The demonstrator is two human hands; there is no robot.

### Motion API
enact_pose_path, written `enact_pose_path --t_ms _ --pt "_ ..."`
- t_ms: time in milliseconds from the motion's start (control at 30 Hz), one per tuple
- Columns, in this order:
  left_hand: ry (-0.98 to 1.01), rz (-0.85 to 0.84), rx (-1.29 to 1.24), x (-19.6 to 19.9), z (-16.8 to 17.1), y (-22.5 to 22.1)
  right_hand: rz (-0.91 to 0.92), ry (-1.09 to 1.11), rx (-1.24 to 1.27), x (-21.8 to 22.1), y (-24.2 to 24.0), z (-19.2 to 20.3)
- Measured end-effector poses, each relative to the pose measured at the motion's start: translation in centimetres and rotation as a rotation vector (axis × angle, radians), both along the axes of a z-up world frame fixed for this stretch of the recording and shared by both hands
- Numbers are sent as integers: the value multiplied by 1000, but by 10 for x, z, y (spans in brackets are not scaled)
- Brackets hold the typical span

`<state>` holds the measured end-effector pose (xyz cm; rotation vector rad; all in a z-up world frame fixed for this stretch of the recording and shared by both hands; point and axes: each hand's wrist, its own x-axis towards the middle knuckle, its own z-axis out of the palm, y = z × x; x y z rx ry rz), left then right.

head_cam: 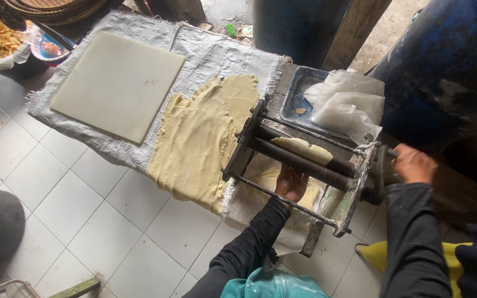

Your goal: The person processes dough using a manual rolling machine, feeding the dough through the rollers and turning a crank by hand to create thin sheets.

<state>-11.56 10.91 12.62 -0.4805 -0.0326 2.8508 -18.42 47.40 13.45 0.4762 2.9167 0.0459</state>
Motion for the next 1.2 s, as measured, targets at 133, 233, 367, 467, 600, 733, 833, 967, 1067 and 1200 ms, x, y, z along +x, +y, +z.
enact_pose_path --t_ms 133,233,367,467,600,733,833,967,1067,1200 --pt "51 20 83 2 -26 -9 -16 215 -279 94 -48 -77" --pt "-90 27 26 1 -36 -7 159 54 44 187 -90 -76" --pt "-52 -40 53 8 -52 -8 65 -30 19 289 -132 -9" --pt "-139 -88 75 6 -86 -4 97 -29 115 318 -134 49" --pt "-214 -122 -19 -10 -123 -12 113 155 257 313 -128 112" --pt "-221 -164 -60 3 -116 -26 231 446 279 265 -95 151" --pt "-384 -122 -200 14 -97 -35 304 418 442 202 -47 161" --pt "-167 -168 -89 39 -75 -51 378 581 212 84 13 141" --pt "-310 -181 -156 55 -56 -58 194 279 289 10 13 96" --pt "-262 -243 -350 73 -50 -66 -92 -448 -95 1 -21 -13"
